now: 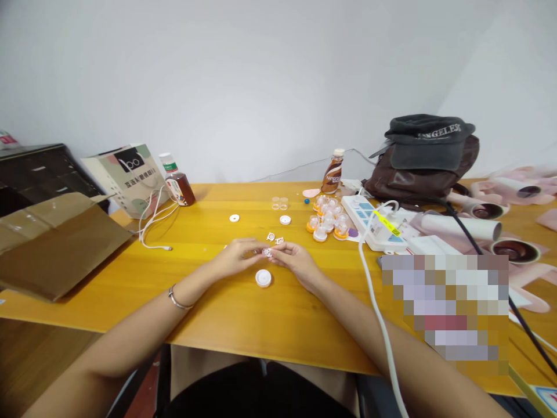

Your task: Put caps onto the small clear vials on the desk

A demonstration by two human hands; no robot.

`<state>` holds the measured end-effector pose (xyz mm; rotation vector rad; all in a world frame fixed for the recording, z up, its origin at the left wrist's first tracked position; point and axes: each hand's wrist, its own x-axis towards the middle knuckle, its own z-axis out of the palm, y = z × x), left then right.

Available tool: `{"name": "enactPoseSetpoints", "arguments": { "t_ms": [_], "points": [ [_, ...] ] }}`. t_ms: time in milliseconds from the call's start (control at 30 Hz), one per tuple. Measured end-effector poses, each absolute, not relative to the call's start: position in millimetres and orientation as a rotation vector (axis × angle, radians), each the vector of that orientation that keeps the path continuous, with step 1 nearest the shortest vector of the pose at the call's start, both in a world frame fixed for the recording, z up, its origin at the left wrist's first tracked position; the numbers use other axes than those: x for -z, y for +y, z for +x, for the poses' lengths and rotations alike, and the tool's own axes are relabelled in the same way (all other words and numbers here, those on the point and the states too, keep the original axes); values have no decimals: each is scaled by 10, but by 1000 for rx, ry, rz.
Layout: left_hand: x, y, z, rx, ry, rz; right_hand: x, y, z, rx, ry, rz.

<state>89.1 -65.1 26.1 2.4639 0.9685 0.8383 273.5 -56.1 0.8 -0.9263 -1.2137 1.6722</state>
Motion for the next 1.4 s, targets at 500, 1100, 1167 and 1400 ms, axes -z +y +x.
{"name": "enactPoseSetpoints", "arguments": {
  "t_ms": [500, 1100, 1167, 1400],
  "points": [
    [-212, -568, 927, -995, 1043, 1829, -31, -565, 2739, -1490, -1498, -960],
    [-511, -787, 836, -497, 744, 2436, -84, -657, 2799, -925, -2368, -822],
    [-510, -788, 830, -490, 725, 2468, -84, -656, 2791, -914, -2367, -819],
    [-504, -806, 861, -462, 790, 2525, -68, -647, 2783, -915, -2350, -805]
  ]
}}
